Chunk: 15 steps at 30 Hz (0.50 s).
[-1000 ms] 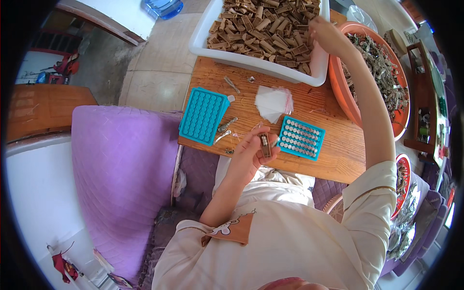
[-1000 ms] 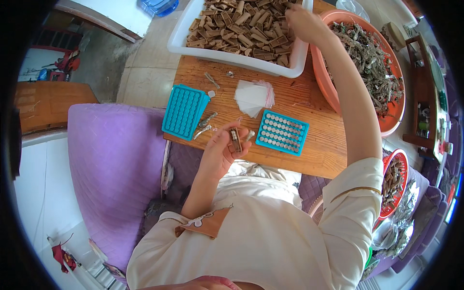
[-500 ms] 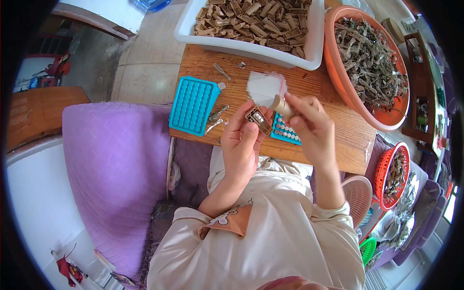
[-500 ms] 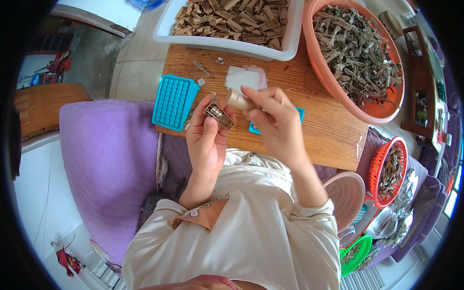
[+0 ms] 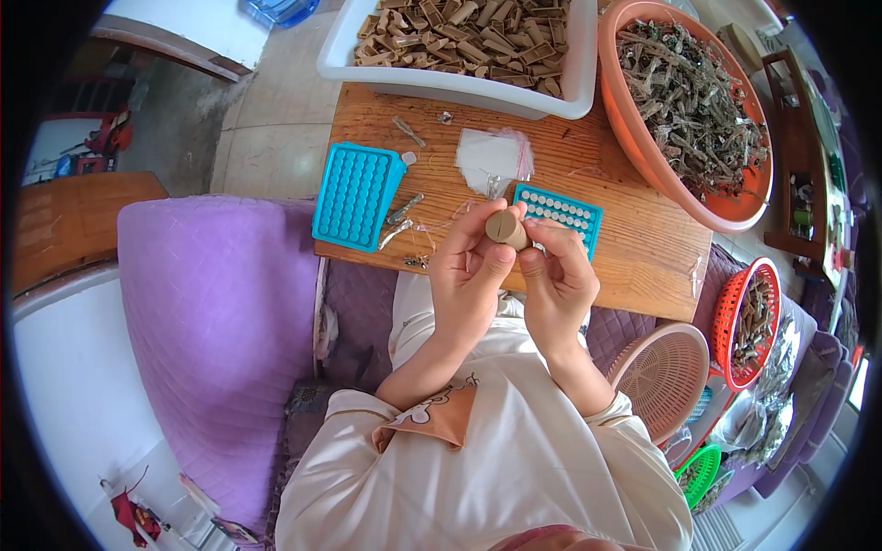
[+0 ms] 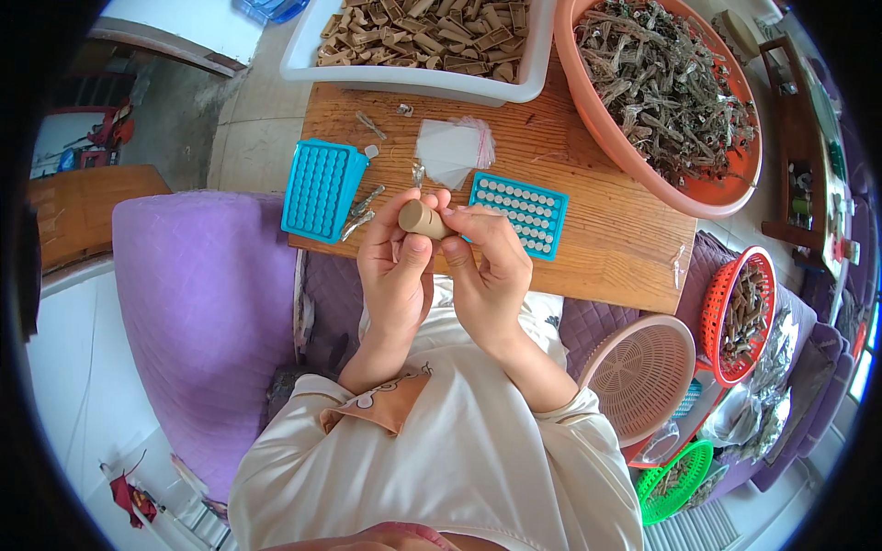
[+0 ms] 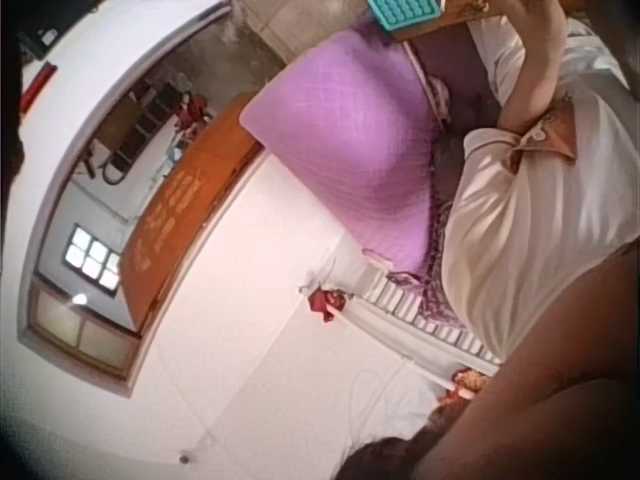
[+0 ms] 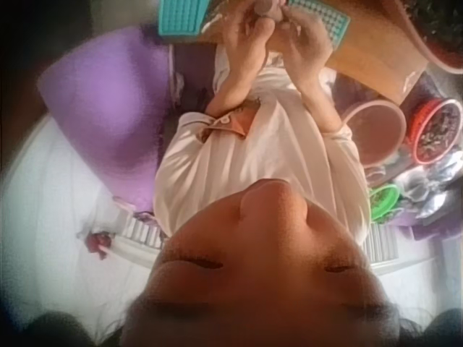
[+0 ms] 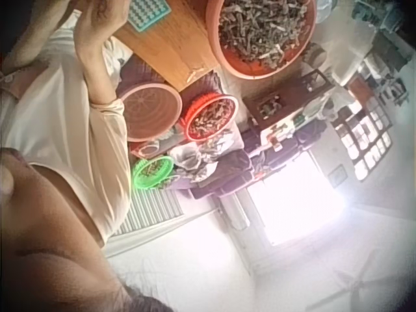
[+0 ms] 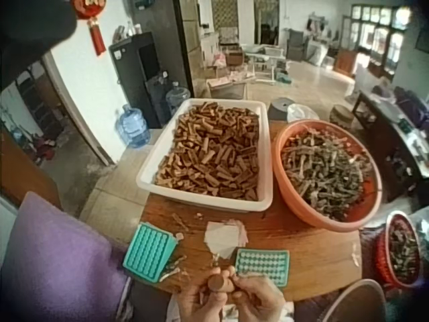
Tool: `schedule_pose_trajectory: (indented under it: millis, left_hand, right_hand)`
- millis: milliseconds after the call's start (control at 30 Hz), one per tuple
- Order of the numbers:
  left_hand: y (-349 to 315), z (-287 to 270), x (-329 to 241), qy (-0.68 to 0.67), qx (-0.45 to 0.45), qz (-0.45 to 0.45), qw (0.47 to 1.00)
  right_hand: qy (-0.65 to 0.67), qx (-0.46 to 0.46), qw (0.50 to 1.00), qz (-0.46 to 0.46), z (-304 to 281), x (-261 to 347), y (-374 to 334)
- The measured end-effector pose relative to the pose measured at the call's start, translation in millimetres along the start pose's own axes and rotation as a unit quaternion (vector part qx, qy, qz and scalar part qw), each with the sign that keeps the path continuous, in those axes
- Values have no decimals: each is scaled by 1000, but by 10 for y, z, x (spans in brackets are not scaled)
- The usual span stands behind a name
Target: The person sits at a low table and assembles small cylindrical objects by inserting dried plant material into hollow cardboard tubes. They pick up a tube, stuff it with material from a large bowl, and place the finished unit into a clear plastic container. The process is repeated continuously throughout the clip.
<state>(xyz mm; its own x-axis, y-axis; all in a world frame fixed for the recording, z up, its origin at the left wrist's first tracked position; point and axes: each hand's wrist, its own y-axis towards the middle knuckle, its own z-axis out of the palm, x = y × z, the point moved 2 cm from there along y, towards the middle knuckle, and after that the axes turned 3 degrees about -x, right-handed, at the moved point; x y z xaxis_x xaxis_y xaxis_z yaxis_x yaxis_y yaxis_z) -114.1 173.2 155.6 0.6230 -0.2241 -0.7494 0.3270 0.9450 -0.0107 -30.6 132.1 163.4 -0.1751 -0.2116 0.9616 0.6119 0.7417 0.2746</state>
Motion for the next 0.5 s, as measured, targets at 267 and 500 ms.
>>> schedule_pose_trajectory:
  millis: [267,500]
  left_hand:
    - [-61,-13,63,25,-1,3,1000]
    - [-66,11,94,-84,17,-59,995]
  right_hand:
    - [-18,-14,999,36,-42,-77,-141]
    - [63,-50,996,28,-130,-30,-189]
